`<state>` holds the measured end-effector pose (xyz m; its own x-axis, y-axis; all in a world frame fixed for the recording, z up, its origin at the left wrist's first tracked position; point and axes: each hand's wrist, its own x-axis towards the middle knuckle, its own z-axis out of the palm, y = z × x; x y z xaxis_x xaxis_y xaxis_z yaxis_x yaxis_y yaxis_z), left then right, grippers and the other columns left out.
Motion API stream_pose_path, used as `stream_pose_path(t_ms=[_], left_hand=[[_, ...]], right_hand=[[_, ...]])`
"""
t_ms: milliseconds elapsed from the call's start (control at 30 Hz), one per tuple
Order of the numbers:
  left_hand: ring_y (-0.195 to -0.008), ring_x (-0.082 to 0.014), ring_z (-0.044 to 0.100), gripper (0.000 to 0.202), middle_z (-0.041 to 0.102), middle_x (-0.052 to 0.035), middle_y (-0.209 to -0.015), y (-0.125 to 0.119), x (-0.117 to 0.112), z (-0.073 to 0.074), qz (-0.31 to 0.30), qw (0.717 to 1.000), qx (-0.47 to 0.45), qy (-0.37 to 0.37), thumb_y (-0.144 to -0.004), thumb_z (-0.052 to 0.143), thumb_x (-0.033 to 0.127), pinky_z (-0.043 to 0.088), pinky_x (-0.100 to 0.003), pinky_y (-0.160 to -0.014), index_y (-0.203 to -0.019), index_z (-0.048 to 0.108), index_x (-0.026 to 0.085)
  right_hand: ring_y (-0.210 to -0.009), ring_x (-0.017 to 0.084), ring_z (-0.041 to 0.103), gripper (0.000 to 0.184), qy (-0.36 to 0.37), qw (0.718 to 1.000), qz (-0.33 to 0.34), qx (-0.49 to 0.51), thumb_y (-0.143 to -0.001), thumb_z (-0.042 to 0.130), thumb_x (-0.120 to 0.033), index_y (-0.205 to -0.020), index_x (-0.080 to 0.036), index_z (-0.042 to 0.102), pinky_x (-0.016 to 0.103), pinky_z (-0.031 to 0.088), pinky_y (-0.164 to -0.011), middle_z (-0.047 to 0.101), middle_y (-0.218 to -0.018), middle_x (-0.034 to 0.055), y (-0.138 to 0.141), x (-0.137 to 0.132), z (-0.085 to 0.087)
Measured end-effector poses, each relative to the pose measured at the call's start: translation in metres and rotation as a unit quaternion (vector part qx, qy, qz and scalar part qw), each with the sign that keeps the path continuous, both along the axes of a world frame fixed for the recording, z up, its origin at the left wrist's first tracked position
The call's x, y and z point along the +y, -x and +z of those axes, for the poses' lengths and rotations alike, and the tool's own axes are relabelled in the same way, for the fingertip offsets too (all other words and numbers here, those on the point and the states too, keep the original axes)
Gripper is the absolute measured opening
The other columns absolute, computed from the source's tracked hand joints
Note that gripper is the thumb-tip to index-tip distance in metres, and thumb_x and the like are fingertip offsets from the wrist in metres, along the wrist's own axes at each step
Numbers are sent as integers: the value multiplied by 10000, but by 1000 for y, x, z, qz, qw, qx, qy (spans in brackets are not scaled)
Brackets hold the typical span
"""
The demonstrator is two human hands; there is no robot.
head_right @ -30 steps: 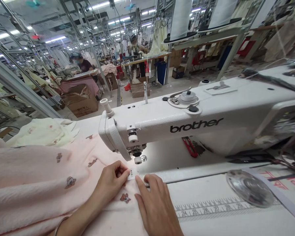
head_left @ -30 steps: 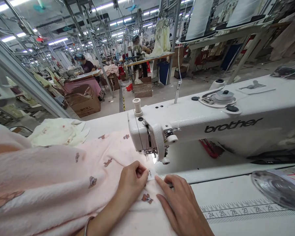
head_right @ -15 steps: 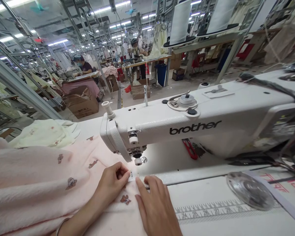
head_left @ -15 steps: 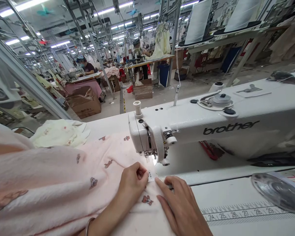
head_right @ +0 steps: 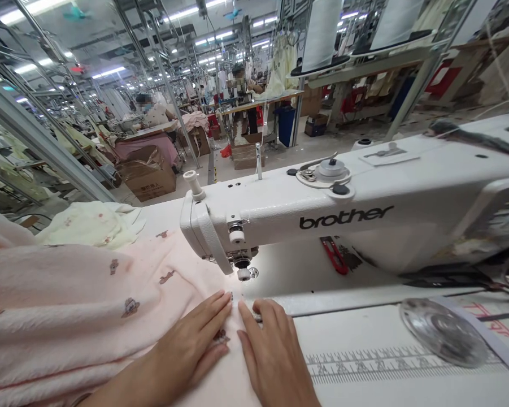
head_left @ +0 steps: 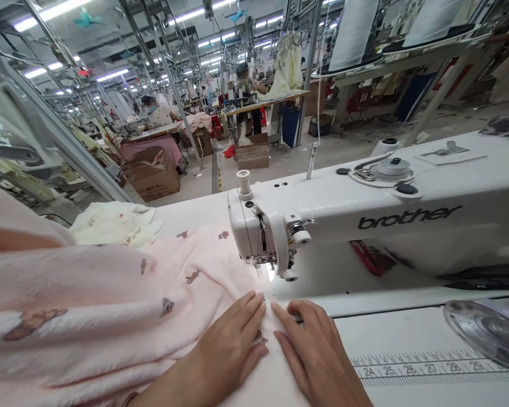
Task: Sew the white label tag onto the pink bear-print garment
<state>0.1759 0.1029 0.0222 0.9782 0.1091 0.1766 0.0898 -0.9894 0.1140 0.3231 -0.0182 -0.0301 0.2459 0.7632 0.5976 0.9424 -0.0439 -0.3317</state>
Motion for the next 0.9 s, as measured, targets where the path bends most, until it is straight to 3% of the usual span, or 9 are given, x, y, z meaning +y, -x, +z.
stream_pose_path(t_ms=[200, 433, 633, 800, 900], left_hand=[[-1347, -242, 333, 528, 401, -174, -1417, 1, 4, -2, -10, 1000, 19, -23, -887, 480, 250, 439, -377, -1050, -1362, 356, 57], [-1304, -268, 401, 503, 429, -181, -1395, -2, 4, -1, -11, 999, 36, -31, -904, 438, 252, 444, -397, -1036, -1371, 361, 84], [-1331, -246, 362, 516, 391, -152, -1429, -2, 3, -2, -8, 999, 21, -27, -905, 441, 249, 427, -383, -1054, -1391, 338, 109], [-1318, -255, 383, 507, 405, -164, -1417, -4, 3, 0, -18, 996, 46, -77, -909, 425, 258, 444, -381, -1033, -1376, 355, 73], [-1305, -271, 399, 499, 424, -177, -1401, -5, 3, 2, -28, 993, 52, -98, -913, 420, 261, 449, -386, -1025, -1361, 371, 49]], right_hand=[[-964, 236, 501, 320, 26, 1000, 7, 5, -936, 425, -261, -1218, -166, 539, 370, 485, -756, 504, -1031, 121, -1, -3, -2], [-976, 234, 511, 338, 36, 999, 4, 6, -934, 428, -283, -1239, -179, 531, 362, 487, -762, 512, -1042, 118, -1, -4, -5], [-967, 238, 489, 323, 27, 1000, 3, 6, -932, 425, -252, -1223, -164, 533, 369, 484, -758, 497, -1029, 121, -1, -2, -3], [-974, 244, 490, 335, 37, 999, 5, 9, -922, 445, -243, -1241, -170, 515, 381, 487, -770, 494, -1044, 124, 3, -5, -6], [-951, 235, 507, 316, 36, 999, 12, 23, -937, 408, -243, -1220, -160, 524, 375, 500, -756, 510, -1029, 124, -1, -5, 3]])
